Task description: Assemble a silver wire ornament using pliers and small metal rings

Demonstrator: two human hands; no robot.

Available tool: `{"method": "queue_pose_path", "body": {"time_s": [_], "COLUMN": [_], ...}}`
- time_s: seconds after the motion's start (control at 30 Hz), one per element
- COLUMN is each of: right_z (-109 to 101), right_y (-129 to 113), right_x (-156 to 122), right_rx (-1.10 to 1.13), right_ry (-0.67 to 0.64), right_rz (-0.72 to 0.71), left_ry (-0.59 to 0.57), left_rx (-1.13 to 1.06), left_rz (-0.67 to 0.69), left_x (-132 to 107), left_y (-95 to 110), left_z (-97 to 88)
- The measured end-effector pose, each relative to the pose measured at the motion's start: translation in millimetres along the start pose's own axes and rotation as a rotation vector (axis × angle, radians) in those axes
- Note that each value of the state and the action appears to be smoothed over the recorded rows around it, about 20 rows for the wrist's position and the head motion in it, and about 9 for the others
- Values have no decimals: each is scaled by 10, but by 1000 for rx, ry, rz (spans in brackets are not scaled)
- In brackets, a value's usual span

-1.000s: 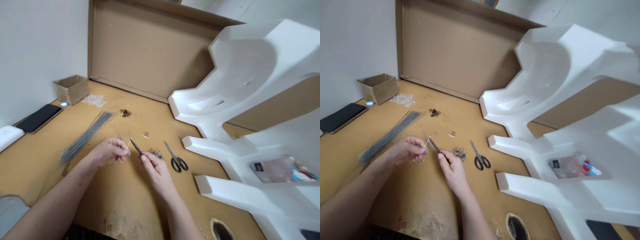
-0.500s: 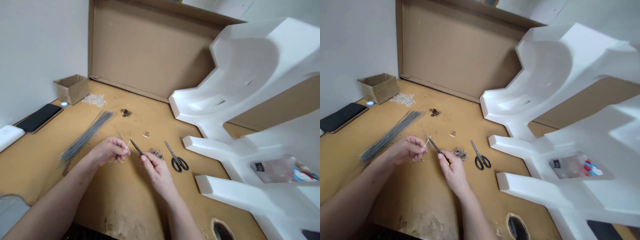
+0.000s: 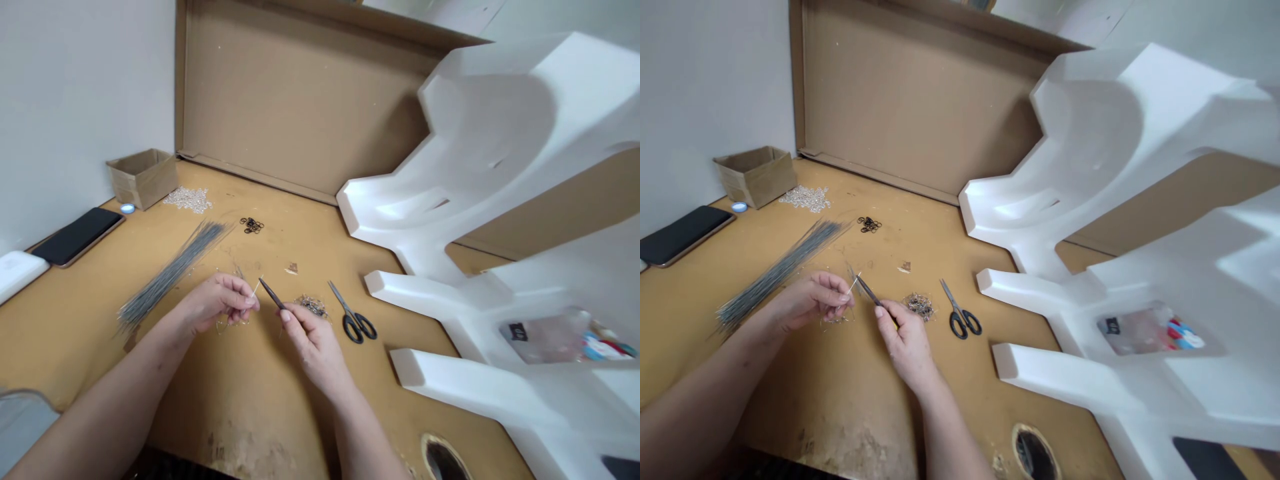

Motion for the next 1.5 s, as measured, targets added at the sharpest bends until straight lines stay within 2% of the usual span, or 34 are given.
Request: {"method": "queue_pose_path", "body": {"time_s": [0.37,0.63,0.9,1.1,1.3,1.5], "right_z": [38,58,101,116,144,170], "right_y": [40,67,45,-29,-49,-1], "right_x": [23,4,-31,-64,-53,-55], "right_rx": [-80,-250,-679,-964,-1065,-1030], "right_ry": [45,121,234,329,315,369], "right_rz": [-77,-198,-304,-322,-334,-336], "left_ry": [-2,21,40,37,43,14], "left_rx": [14,29,-36,-76,-121,-127], "left_rz": [-4,-24,-74,-122,-177,-135], "left_x": [0,10,20,25,41,37], "left_y": [-4,-7,-30,-34,-39,-35], "left_z": [-15,-24,-30,-17,-23,-42]}}
Point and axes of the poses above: each hand's wrist, its own x-axis towards the middle knuckle, its own z-axis out of the palm, y = z × x, the point moved 1 cm from there along x, towards the middle knuckle
